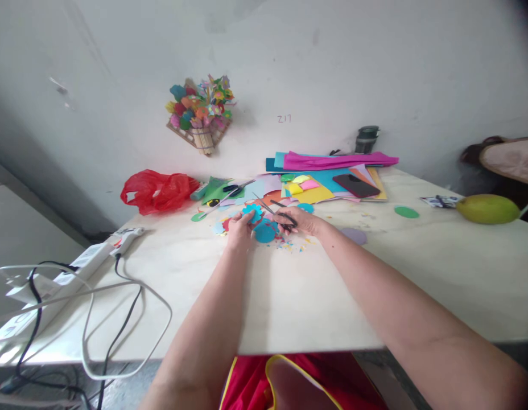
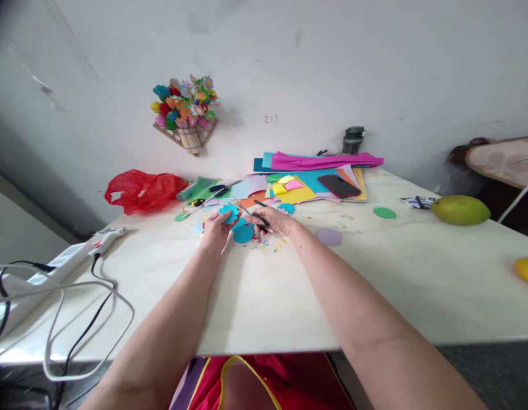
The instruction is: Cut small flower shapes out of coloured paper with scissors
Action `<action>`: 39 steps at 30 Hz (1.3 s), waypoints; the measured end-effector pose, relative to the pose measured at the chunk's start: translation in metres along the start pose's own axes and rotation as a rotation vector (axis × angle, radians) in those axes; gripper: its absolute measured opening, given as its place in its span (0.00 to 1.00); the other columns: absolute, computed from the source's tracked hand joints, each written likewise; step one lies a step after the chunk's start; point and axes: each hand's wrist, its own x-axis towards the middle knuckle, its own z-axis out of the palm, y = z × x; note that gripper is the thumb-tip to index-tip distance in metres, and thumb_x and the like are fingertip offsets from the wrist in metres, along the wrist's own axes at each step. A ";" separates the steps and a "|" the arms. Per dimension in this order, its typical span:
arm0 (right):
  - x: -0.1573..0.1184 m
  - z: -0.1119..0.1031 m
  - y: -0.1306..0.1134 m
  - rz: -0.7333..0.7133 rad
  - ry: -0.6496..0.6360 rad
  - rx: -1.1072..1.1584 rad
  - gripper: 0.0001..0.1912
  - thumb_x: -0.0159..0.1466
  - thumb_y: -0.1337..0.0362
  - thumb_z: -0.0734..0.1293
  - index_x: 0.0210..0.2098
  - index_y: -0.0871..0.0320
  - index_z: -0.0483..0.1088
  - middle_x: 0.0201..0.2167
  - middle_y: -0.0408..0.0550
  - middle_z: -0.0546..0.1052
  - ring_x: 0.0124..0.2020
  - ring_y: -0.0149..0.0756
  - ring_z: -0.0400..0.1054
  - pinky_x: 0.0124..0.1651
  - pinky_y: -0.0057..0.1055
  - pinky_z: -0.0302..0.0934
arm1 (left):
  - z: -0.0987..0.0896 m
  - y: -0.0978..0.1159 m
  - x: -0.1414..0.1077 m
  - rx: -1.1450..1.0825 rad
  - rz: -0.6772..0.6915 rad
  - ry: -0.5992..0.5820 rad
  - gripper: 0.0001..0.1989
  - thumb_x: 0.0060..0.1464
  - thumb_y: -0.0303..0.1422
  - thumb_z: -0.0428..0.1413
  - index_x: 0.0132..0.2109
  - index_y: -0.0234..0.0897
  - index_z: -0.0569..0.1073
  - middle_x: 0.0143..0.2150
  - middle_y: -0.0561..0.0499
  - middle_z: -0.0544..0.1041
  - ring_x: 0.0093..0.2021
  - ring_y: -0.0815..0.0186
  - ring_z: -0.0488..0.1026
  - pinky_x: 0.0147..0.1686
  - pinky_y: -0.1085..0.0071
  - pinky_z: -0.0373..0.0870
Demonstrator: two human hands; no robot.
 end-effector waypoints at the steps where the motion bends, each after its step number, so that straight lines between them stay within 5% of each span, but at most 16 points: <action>1: 0.000 -0.001 0.000 0.000 -0.014 -0.004 0.17 0.62 0.55 0.71 0.26 0.61 0.68 0.18 0.44 0.75 0.14 0.24 0.65 0.12 0.18 0.48 | -0.001 0.000 0.001 0.005 -0.008 -0.005 0.18 0.29 0.33 0.74 0.27 0.35 0.74 0.26 0.52 0.78 0.31 0.62 0.79 0.41 0.62 0.77; 39: 0.002 -0.009 0.006 -0.032 -0.082 -0.053 0.20 0.62 0.51 0.70 0.27 0.61 0.67 0.19 0.43 0.75 0.15 0.23 0.65 0.12 0.19 0.48 | -0.002 -0.001 0.001 0.047 -0.070 -0.079 0.16 0.30 0.31 0.73 0.28 0.35 0.77 0.28 0.50 0.80 0.27 0.66 0.77 0.31 0.70 0.76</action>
